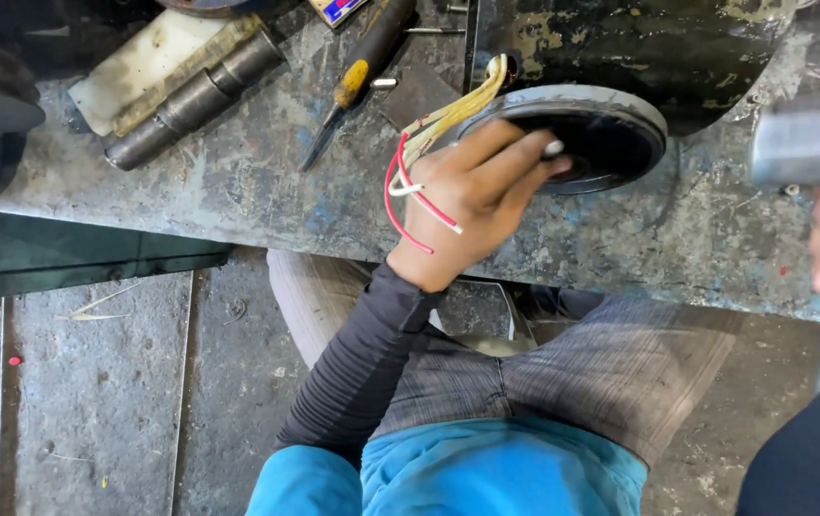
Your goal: Using a hammer and a punch to adjust or remove components within an electric motor housing on a workbench.
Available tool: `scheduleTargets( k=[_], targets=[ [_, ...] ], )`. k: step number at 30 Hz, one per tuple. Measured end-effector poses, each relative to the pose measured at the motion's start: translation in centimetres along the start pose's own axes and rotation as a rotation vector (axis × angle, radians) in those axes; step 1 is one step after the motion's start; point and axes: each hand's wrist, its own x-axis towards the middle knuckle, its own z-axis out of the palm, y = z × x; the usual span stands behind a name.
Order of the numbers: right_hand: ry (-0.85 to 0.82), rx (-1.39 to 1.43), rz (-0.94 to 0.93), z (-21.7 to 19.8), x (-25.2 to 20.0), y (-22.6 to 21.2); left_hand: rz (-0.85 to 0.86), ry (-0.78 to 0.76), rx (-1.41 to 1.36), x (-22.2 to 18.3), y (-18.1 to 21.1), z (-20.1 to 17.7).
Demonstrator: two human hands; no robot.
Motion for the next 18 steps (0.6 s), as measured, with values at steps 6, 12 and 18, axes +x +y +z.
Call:
scheduleTargets(
  k=[6, 12, 18],
  targets=[
    [0.737, -1.084, -0.582, 8.0, 3.9, 13.3, -0.192, 0.151, -0.208, 0.2, 1.3, -2.5],
    [0.766, -1.011, -0.603, 5.0, 4.2, 13.2, -0.110, 0.129, -0.208, 0.4, 1.8, -1.5],
    [0.758, -1.107, -0.585, 6.6, 4.7, 13.3, -0.122, 0.045, -0.137, 0.8, 2.1, -0.4]
  ],
)
